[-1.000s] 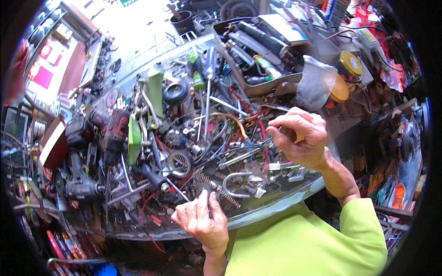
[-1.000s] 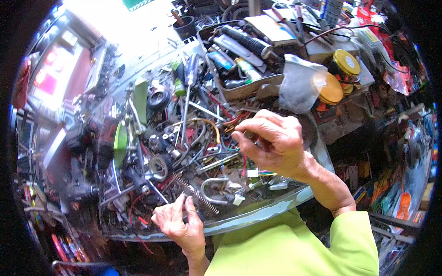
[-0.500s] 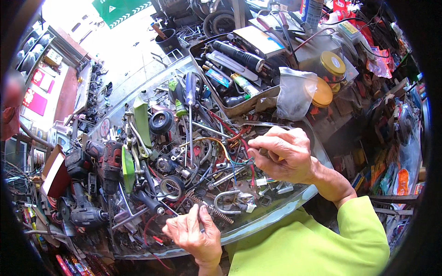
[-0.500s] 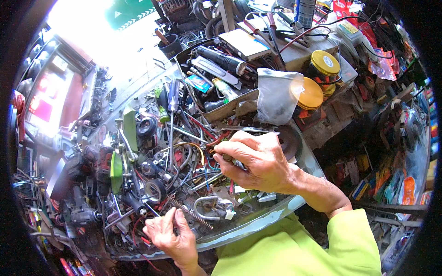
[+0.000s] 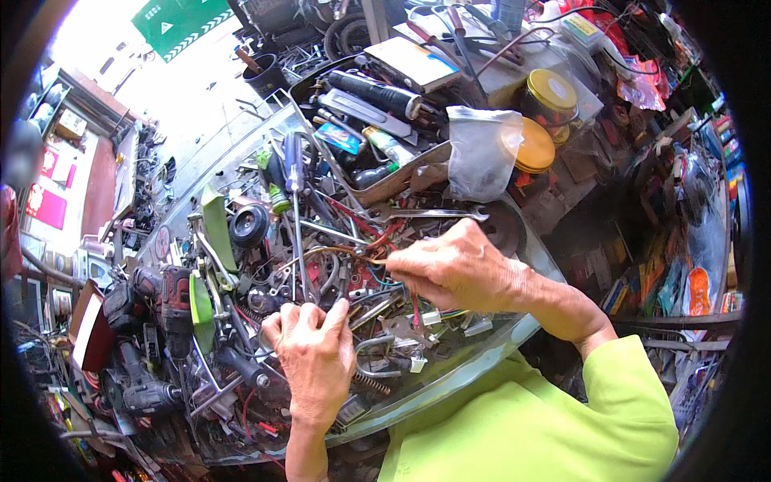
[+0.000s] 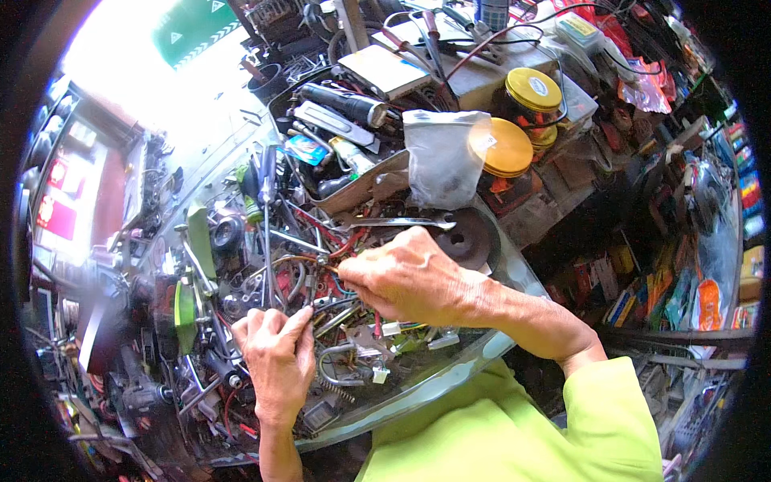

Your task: The person uses a wrench to tighten a bolt on a small mechanical component held in their left hand. They repeatedly adjust the wrench and reposition the component on a cluttered workbench in a workshop.

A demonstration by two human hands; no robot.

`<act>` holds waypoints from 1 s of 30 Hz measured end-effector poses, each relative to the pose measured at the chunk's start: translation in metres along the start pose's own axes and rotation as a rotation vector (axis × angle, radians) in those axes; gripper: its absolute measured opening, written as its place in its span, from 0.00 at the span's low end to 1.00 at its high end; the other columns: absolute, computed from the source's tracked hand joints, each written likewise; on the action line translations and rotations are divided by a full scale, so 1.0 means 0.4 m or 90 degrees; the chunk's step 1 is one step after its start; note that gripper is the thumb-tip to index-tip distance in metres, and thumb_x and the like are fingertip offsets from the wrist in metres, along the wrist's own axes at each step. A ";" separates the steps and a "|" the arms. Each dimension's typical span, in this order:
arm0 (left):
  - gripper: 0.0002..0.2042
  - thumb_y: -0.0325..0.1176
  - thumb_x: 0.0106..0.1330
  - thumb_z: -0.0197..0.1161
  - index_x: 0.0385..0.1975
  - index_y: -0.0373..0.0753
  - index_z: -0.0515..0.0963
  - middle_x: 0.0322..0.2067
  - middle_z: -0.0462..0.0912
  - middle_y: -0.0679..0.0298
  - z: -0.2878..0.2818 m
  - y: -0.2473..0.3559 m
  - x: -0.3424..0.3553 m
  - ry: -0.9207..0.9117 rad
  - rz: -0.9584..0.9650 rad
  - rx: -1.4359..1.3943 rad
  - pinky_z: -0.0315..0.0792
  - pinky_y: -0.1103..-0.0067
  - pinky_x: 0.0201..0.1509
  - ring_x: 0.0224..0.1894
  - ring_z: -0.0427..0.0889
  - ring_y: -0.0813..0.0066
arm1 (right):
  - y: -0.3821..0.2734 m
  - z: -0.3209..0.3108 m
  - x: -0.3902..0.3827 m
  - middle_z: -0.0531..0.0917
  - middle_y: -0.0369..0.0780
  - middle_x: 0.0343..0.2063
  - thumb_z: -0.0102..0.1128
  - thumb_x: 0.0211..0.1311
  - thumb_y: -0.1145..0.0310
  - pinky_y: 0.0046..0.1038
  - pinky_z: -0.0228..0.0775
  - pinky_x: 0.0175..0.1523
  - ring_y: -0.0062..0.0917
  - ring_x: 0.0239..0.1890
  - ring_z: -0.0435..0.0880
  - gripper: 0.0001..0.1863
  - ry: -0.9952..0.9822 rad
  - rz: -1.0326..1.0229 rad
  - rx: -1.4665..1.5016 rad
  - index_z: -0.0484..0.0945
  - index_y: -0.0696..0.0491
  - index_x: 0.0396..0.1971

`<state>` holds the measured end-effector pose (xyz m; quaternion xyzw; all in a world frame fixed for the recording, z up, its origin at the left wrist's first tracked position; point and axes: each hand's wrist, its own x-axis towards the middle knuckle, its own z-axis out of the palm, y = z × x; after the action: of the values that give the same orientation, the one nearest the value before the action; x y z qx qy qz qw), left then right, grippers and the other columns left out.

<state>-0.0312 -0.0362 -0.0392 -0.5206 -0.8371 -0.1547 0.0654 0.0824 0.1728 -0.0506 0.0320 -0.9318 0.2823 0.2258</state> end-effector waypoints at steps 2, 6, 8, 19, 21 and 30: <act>0.14 0.25 0.48 0.69 0.37 0.44 0.84 0.26 0.72 0.65 0.003 -0.012 -0.002 -0.015 0.018 -0.015 0.60 0.67 0.50 0.36 0.72 0.65 | 0.020 -0.012 0.001 0.82 0.41 0.22 0.61 0.58 0.68 0.36 0.73 0.28 0.36 0.26 0.84 0.04 0.027 0.039 -0.058 0.77 0.51 0.29; 0.17 0.25 0.45 0.69 0.38 0.46 0.84 0.27 0.73 0.66 0.005 -0.030 -0.008 -0.025 0.044 -0.061 0.59 0.65 0.53 0.36 0.71 0.65 | 0.045 -0.028 0.000 0.86 0.42 0.29 0.65 0.58 0.67 0.32 0.76 0.31 0.34 0.29 0.86 0.09 -0.028 0.118 -0.142 0.83 0.52 0.37; 0.17 0.25 0.44 0.69 0.38 0.46 0.84 0.26 0.72 0.66 0.001 -0.035 -0.011 -0.037 0.050 -0.072 0.59 0.64 0.53 0.36 0.72 0.65 | 0.055 -0.025 -0.003 0.86 0.42 0.30 0.65 0.58 0.67 0.33 0.76 0.32 0.35 0.29 0.86 0.09 -0.013 0.127 -0.143 0.82 0.53 0.38; 0.15 0.23 0.43 0.69 0.33 0.45 0.86 0.23 0.72 0.66 -0.016 -0.040 -0.015 -0.029 0.075 -0.106 0.60 0.65 0.52 0.33 0.71 0.65 | 0.050 -0.009 0.006 0.86 0.44 0.33 0.64 0.60 0.66 0.33 0.78 0.35 0.36 0.33 0.87 0.12 0.074 0.162 -0.177 0.81 0.57 0.40; 0.14 0.23 0.43 0.69 0.33 0.44 0.86 0.23 0.73 0.66 -0.018 -0.044 -0.017 -0.033 0.079 -0.114 0.60 0.65 0.53 0.33 0.71 0.65 | 0.049 -0.009 0.005 0.86 0.44 0.33 0.65 0.60 0.66 0.33 0.77 0.35 0.36 0.33 0.87 0.12 0.073 0.161 -0.178 0.81 0.57 0.40; 0.11 0.25 0.49 0.69 0.34 0.41 0.83 0.27 0.77 0.64 -0.027 -0.036 0.020 -0.061 0.128 -0.069 0.61 0.59 0.61 0.38 0.76 0.64 | 0.048 -0.023 -0.005 0.80 0.40 0.21 0.60 0.62 0.63 0.37 0.74 0.26 0.36 0.25 0.84 0.09 0.080 0.123 -0.185 0.75 0.52 0.27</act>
<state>-0.0483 -0.0389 -0.0297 -0.6115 -0.7732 -0.1673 0.0123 0.0842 0.1938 -0.0544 -0.1081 -0.9458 0.1662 0.2574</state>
